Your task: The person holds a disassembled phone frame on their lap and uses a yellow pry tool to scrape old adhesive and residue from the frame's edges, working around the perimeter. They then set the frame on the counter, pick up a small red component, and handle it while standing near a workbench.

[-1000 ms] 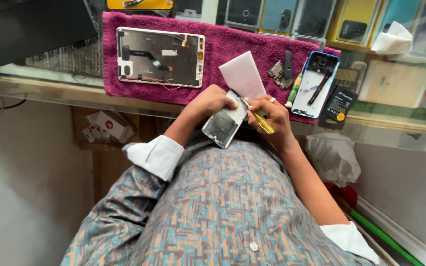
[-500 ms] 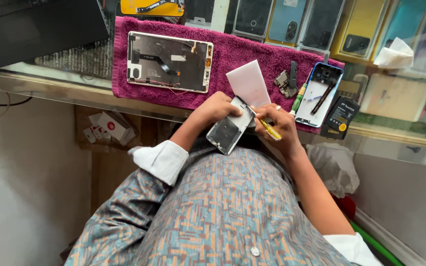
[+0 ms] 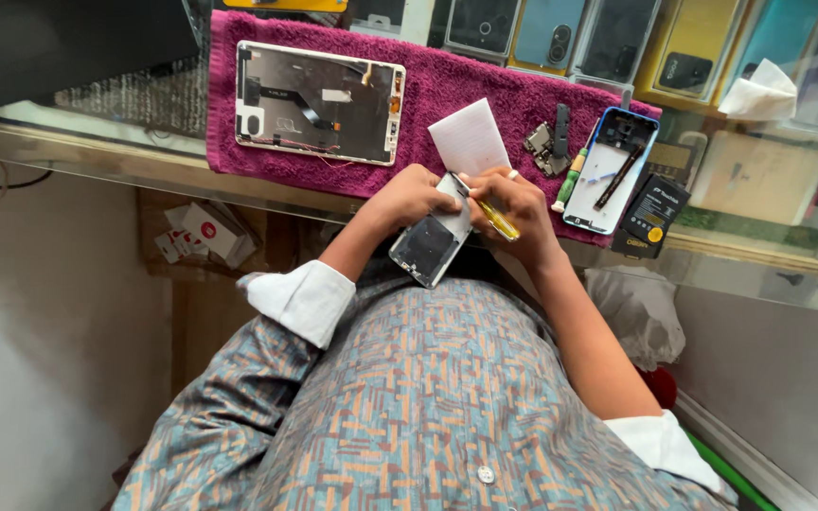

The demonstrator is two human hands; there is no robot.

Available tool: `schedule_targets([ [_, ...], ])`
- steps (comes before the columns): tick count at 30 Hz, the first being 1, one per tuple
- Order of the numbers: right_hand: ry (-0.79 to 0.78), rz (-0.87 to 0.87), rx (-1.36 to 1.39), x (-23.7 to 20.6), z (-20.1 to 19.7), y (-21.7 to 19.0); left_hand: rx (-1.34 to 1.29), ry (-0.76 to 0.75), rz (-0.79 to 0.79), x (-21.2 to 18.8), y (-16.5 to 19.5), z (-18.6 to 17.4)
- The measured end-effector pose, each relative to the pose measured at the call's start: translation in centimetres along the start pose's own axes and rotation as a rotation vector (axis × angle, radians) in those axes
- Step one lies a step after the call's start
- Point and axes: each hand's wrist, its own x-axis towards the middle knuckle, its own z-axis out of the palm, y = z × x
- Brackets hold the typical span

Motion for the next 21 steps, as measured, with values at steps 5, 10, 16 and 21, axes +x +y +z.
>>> schedule_targets([
  [5,-0.010,0.024,-0.009,-0.38,-0.51,0.07,0.117,0.070,0.031,0.08,-0.26,0.13],
  [10,-0.019,-0.009,-0.021,-0.28,-0.38,0.14,0.021,0.034,0.038,-0.04,-0.36,0.27],
  [16,-0.005,0.079,-0.039,-0.45,-0.82,-0.40,0.042,0.044,0.022,-0.11,0.02,0.24],
  [21,-0.051,0.041,-0.008,-0.27,-0.65,0.01,-0.012,0.017,0.022,-0.16,-0.09,0.29],
])
